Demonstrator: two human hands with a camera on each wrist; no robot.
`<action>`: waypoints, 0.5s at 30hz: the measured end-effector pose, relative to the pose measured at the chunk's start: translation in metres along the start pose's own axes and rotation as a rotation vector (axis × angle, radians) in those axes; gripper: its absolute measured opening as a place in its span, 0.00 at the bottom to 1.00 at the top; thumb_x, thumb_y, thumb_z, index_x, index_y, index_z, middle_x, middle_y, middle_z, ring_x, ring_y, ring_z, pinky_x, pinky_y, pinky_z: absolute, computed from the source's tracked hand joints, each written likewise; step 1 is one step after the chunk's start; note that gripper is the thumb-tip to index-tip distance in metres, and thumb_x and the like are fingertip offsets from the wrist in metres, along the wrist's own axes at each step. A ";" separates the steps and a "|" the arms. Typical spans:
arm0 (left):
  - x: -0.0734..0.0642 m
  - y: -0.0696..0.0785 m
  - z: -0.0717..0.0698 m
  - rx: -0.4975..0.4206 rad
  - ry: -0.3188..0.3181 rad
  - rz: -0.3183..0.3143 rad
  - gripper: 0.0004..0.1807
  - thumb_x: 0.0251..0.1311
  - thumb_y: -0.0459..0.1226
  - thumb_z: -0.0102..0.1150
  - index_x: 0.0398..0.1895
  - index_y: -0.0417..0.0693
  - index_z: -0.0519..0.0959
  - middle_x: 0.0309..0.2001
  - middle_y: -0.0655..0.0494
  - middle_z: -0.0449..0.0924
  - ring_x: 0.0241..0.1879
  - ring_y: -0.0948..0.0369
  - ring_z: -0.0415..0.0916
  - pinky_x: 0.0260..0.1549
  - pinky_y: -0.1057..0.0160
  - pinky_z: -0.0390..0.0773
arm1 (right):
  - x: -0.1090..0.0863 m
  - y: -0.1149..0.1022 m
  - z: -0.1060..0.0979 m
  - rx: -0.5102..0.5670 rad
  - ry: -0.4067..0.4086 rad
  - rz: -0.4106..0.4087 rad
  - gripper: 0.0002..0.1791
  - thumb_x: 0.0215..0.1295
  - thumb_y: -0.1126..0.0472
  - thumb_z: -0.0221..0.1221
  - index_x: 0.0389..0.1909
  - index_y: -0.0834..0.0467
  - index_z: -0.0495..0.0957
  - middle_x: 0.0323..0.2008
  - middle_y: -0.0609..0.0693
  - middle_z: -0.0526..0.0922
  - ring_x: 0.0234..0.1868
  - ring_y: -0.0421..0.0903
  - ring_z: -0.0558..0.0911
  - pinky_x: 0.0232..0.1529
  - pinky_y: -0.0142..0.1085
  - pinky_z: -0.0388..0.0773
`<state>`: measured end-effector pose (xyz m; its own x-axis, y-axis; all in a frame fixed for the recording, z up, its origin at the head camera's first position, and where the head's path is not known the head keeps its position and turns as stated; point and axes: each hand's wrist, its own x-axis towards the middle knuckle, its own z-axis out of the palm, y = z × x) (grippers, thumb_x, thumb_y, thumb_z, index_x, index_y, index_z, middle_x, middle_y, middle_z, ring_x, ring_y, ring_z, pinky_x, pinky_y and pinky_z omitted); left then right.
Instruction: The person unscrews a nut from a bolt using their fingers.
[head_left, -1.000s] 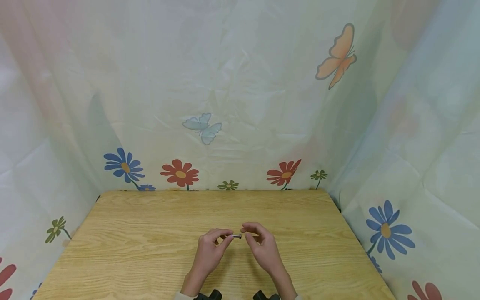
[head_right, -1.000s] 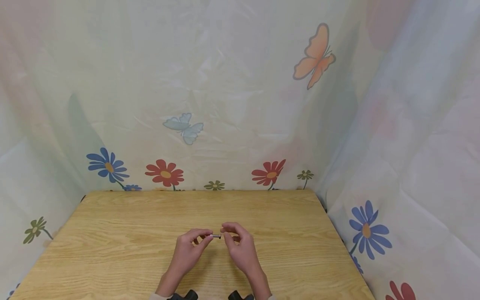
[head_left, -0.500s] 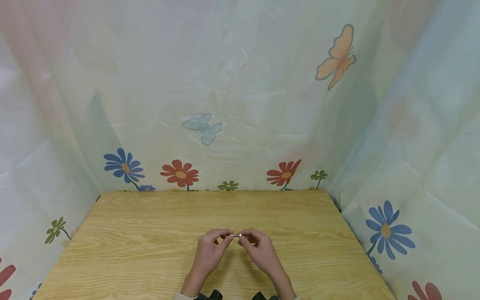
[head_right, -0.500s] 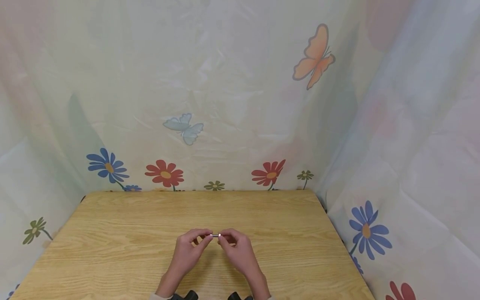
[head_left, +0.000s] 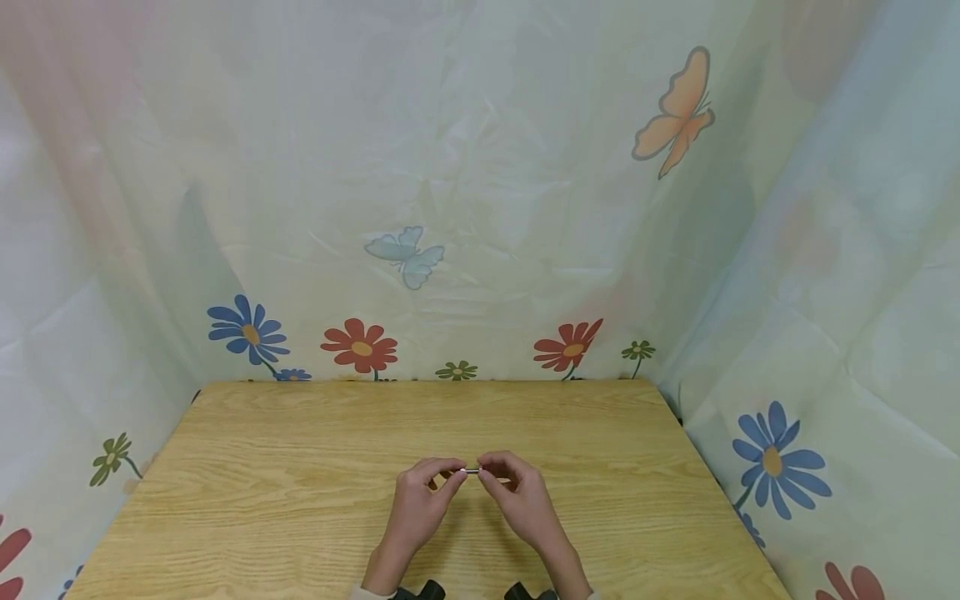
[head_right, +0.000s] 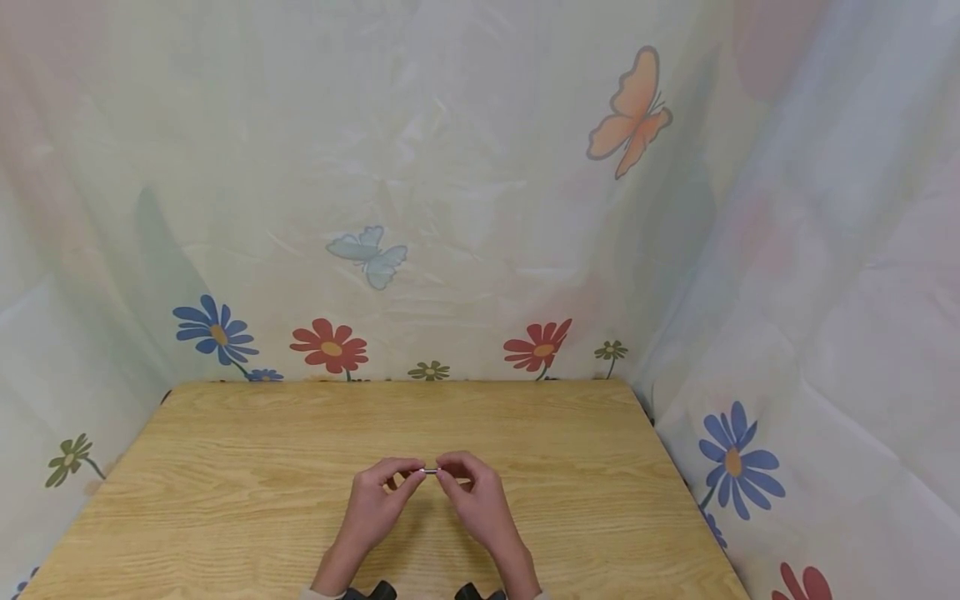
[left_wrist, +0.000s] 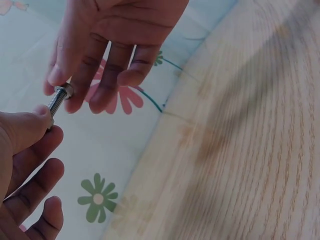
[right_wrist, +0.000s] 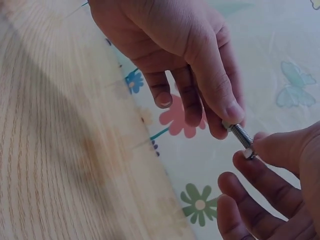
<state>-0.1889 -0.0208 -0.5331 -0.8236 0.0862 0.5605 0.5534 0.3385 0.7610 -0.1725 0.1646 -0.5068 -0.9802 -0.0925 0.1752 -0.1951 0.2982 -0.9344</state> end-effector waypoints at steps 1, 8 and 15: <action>0.000 0.000 0.000 -0.001 -0.004 -0.005 0.06 0.62 0.35 0.71 0.40 0.56 0.90 0.37 0.65 0.89 0.37 0.70 0.81 0.31 0.65 0.78 | 0.000 0.000 0.000 0.002 0.001 -0.002 0.09 0.71 0.57 0.65 0.50 0.52 0.84 0.47 0.51 0.87 0.49 0.47 0.85 0.44 0.32 0.81; -0.002 0.002 -0.001 -0.005 -0.026 -0.033 0.06 0.63 0.36 0.70 0.41 0.56 0.90 0.38 0.65 0.89 0.37 0.70 0.81 0.32 0.62 0.80 | 0.000 0.000 0.000 0.009 -0.004 -0.014 0.11 0.68 0.66 0.66 0.50 0.53 0.84 0.49 0.54 0.87 0.52 0.50 0.85 0.44 0.33 0.81; -0.001 0.001 0.001 0.007 -0.009 -0.025 0.05 0.62 0.35 0.71 0.41 0.51 0.90 0.37 0.63 0.89 0.37 0.69 0.81 0.31 0.61 0.80 | 0.001 0.002 -0.001 0.050 0.003 -0.027 0.11 0.72 0.61 0.65 0.52 0.56 0.84 0.51 0.52 0.86 0.55 0.49 0.84 0.47 0.34 0.82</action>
<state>-0.1875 -0.0197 -0.5337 -0.8383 0.0857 0.5384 0.5317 0.3471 0.7726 -0.1737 0.1661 -0.5085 -0.9747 -0.0968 0.2014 -0.2196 0.2477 -0.9436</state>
